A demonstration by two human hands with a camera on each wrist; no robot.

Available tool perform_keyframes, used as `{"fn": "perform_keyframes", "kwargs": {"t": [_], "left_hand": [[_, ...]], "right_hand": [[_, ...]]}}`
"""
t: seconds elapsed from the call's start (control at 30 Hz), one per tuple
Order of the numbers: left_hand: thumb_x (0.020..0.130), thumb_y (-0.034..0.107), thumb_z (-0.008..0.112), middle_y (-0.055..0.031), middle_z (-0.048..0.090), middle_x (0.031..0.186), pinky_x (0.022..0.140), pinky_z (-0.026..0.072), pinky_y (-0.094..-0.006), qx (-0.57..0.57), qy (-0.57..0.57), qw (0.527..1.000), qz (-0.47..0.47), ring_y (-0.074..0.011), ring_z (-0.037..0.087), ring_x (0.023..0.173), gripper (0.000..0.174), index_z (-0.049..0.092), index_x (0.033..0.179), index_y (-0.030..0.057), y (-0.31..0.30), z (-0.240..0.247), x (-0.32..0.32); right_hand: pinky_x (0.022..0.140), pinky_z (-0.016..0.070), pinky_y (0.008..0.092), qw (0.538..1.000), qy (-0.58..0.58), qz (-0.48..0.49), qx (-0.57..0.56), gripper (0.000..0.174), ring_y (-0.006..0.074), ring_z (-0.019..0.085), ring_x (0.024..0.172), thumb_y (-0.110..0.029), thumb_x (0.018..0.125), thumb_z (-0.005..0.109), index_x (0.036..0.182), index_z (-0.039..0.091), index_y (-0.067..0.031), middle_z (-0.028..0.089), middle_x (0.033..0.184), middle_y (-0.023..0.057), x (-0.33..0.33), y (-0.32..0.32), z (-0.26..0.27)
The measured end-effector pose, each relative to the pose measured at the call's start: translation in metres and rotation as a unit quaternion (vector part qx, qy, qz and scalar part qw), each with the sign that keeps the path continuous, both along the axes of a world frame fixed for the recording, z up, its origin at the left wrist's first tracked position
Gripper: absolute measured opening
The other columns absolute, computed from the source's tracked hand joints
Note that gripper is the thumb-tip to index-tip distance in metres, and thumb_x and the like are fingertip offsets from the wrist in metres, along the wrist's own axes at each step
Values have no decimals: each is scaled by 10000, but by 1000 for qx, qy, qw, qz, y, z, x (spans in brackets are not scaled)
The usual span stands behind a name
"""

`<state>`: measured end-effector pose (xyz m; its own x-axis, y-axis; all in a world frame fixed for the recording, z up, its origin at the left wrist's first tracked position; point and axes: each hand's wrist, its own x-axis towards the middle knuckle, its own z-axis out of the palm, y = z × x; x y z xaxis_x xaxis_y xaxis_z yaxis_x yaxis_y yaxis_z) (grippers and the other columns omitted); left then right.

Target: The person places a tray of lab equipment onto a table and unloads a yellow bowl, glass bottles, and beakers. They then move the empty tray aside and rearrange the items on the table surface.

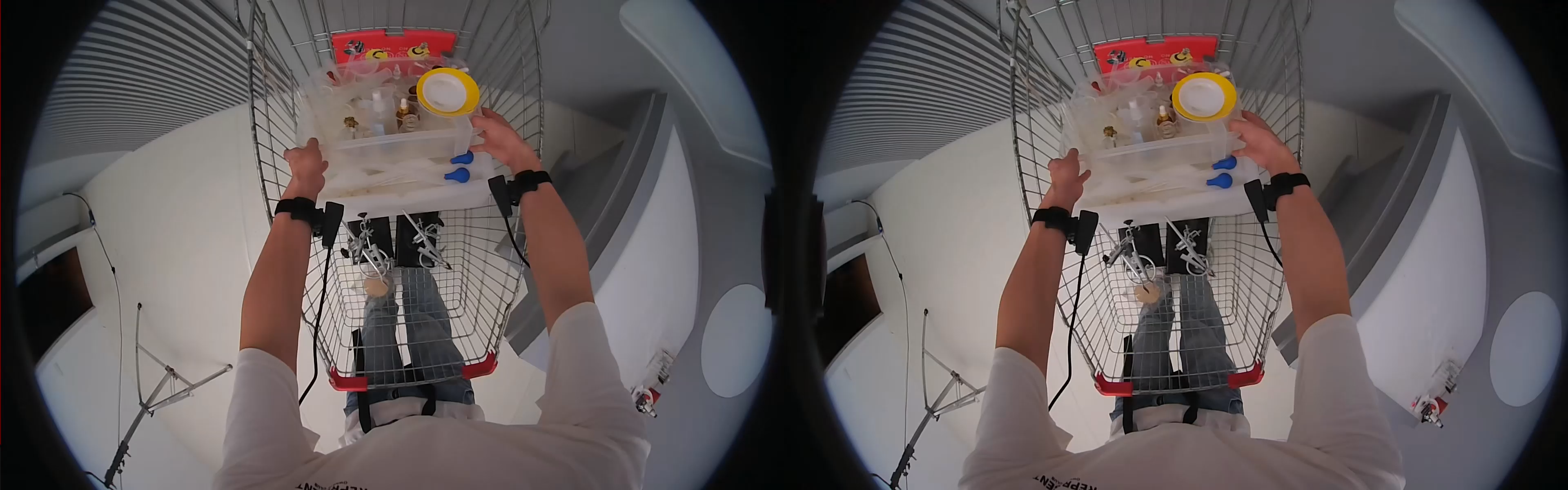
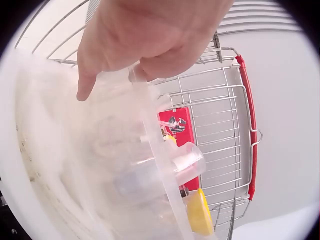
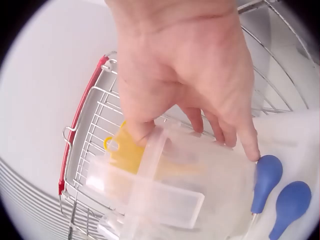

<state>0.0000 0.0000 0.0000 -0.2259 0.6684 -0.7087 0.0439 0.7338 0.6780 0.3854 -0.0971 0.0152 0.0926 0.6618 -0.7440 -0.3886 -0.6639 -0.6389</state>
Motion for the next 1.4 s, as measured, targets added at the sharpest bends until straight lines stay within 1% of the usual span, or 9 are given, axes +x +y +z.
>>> {"fn": "perform_keyframes", "kwargs": {"t": [0.2, 0.27, 0.4, 0.6, 0.8, 1.0, 1.07, 1.3, 1.4], "left_hand": [[910, 209, 638, -195, 460, 1221, 820, 616, -486, 41, 37, 997, 47, -288, 533, 1063, 571, 309, 1265, -94, -3, 16, 26], [937, 213, 594, -222, 387, 1372, 812, 607, -515, -1, -39, 999, 33, -323, 498, 1179, 631, 155, 1327, -19, 0, -2, 19], [940, 180, 571, -206, 397, 1340, 829, 603, -568, 6, -10, 998, 59, -333, 516, 1153, 544, 224, 1300, -33, -6, 9, 23], [918, 113, 519, -162, 409, 1265, 842, 582, -603, -15, -218, 976, -4, -401, 543, 1130, 391, 377, 1259, -15, -4, 0, 3], [883, 27, 467, -160, 409, 1290, 874, 549, -643, 0, -249, 968, 17, -476, 484, 1204, 641, 243, 1480, 94, 1, 11, 1], [851, 19, 403, -195, 433, 1367, 883, 569, -583, 7, -269, 963, -6, -480, 480, 1239, 629, 301, 1469, 84, -7, 39, 2], [849, 15, 404, -192, 442, 1364, 878, 573, -575, 14, -260, 965, -11, -476, 499, 1224, 628, 302, 1466, 74, -13, 61, 6], [855, -1, 401, -185, 451, 1375, 844, 585, -575, 74, -253, 964, -27, -454, 536, 1203, 620, 299, 1464, 56, -34, 113, 2], [860, -6, 395, -184, 451, 1381, 830, 588, -583, 82, -250, 964, -36, -447, 538, 1203, 614, 302, 1464, 56, -51, 141, -1]], "right_hand": [[1025, 367, 613, 999, 25, 25, 30, 810, 318, 417, 1329, -91, 797, 602, 1523, 245, -59, 437, 1444, 132, 10, 15, -10], [1031, 411, 593, 998, 12, 50, 19, 761, 309, 477, 1305, -25, 821, 616, 1498, 273, -82, 435, 1450, 132, 7, 14, 5], [1058, 376, 617, 998, 14, 58, -8, 853, 327, 435, 1347, 18, 795, 617, 1533, 213, -126, 408, 1478, 124, -3, 18, 29], [1044, 357, 667, 998, 28, 60, -22, 854, 363, 422, 1357, -48, 845, 608, 1561, 172, -209, 391, 1492, 135, 0, 21, 24], [836, 504, 670, 986, -68, 144, -45, 718, 415, 582, 1170, -180, 929, 591, 1542, 218, -182, 468, 1415, 212, -1, 24, 14], [566, 587, 500, 987, -80, 114, 78, 604, 315, 698, 866, -146, 952, 545, 1500, 290, -138, 610, 1197, 186, -19, 10, 52], [494, 555, 451, 997, -32, 45, 44, 824, 324, 679, 889, 126, 729, 452, 1501, 317, -128, 602, 1204, 165, -23, 6, 69], [506, 532, 401, 995, -6, 27, 95, 810, 278, 674, 828, 113, 733, 513, 1483, 333, -136, 614, 1158, 133, -22, -33, 99], [529, 556, 330, 993, -53, 37, 99, 647, 204, 694, 815, -43, 896, 588, 1491, 349, -131, 644, 1149, 101, -23, -50, 131]]}}
